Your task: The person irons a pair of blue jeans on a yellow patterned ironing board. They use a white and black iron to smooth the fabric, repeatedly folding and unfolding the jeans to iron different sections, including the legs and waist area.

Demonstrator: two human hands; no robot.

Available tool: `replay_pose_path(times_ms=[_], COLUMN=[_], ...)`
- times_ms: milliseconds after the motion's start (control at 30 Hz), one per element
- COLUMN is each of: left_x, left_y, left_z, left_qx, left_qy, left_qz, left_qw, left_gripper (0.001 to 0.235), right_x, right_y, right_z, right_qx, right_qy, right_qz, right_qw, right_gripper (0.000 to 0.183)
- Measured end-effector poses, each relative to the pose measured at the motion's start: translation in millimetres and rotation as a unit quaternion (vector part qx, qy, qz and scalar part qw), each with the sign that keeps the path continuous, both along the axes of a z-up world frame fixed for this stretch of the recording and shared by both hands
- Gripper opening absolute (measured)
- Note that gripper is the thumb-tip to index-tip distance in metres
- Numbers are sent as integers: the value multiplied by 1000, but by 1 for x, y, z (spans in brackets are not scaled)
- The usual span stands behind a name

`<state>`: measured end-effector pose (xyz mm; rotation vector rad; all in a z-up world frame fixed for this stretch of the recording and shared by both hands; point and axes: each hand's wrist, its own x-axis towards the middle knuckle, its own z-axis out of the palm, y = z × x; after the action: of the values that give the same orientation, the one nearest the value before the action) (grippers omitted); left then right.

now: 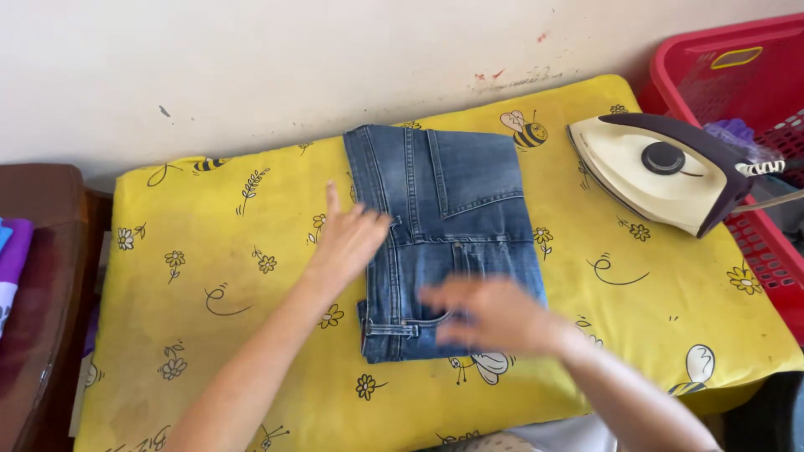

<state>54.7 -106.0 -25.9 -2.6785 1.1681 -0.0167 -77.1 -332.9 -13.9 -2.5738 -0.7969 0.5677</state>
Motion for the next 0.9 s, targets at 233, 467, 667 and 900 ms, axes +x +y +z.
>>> replay_pose_path(times_ms=[233,467,667,900], left_x=[-2,-5,-42,-146], left_y=[-67,-64,-71,-83], left_z=[-21,-30,35,11], left_qx=[-193,-153,-83,-91], left_qy=[111,137,267,302], left_qz=[228,304,286,47], left_qw=[948,930,917,948], left_gripper=[74,70,85,87], right_x=[160,198,154,135], right_y=[-63,-75,-228,-260], right_z=[-57,-71,14,24], right_qx=[-82,-169,-373,-422], right_qy=[-289,-148,-413,-254], right_qz=[-219,-280,-410,-428], right_qw=[928,933,722,757], right_gripper=[65,66,69,84])
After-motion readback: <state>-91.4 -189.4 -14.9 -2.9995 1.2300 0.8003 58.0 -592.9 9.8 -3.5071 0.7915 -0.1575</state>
